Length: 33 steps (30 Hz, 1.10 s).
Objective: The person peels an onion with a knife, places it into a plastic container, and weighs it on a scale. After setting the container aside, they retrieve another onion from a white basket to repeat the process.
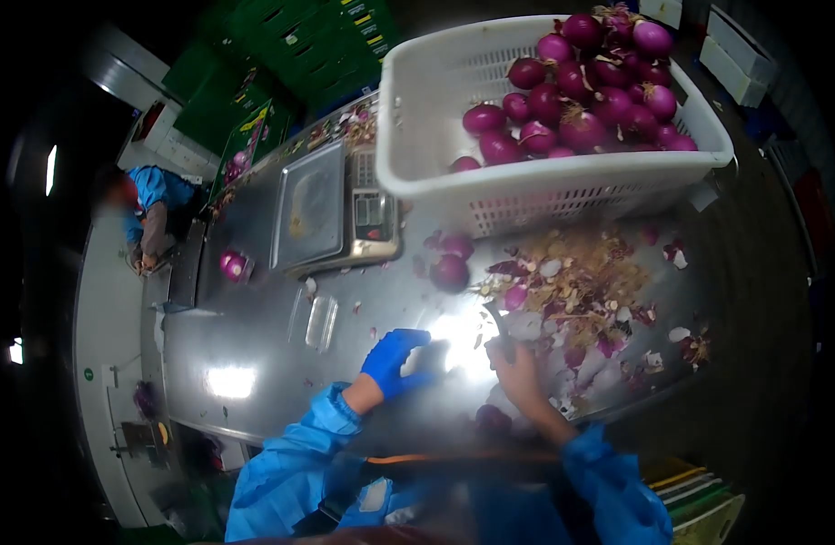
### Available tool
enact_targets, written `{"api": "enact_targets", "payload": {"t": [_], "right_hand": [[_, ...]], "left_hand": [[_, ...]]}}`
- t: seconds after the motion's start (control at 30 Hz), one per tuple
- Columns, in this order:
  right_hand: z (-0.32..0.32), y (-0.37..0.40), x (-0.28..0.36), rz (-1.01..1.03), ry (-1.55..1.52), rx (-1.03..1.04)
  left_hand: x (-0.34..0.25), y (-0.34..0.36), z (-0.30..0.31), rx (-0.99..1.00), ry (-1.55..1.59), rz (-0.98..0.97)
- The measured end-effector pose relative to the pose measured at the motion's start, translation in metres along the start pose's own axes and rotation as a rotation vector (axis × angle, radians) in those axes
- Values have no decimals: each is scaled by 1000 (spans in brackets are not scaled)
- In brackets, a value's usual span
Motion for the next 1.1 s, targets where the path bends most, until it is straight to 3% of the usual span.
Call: {"api": "enact_targets", "payload": {"t": [0.1, 0.13, 0.23, 0.27, 0.37, 0.4, 0.53, 0.67, 0.77, 0.97, 1.0, 1.1], "right_hand": [[26, -6, 21, 194, 263, 96], [34, -8, 19, 181, 290, 120], [55, -16, 9, 105, 238, 158], [61, -19, 25, 161, 273, 150], [79, -31, 11, 158, 382, 171], [82, -33, 2, 128, 361, 155], [101, -46, 12, 233, 373, 189], [111, -53, 8, 183, 236, 162], [112, -53, -3, 100, 110, 136], [114, -54, -4, -34, 94, 200], [114, -57, 3, -33, 74, 208], [115, -62, 19, -6, 81, 214]], "left_hand": [[-46, -60, 47, -76, 109, -172], [-52, -88, 61, -186, 69, -341], [-83, -187, 98, -334, 84, -446], [-86, -225, 104, -363, 89, -465], [-86, -329, 97, -232, -49, -360], [-75, -363, 90, -188, -198, -436], [-46, -453, 42, 15, -581, -380], [-11, -514, -12, 294, -677, -152], [-16, -519, -40, 193, -680, -358], [-11, -532, -55, 330, -887, -23], [21, -548, -62, 343, -852, -41], [10, -533, -54, 270, -917, 14]]}}
Point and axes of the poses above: each hand's wrist, its own y-axis away from the middle knuckle, its own z-axis out of the back of the hand, x = y × z, the point moved 2 cm from there along -y, towards the middle knuckle, and after that the axes turned 10 degrees about z, right-handed, at the moved point
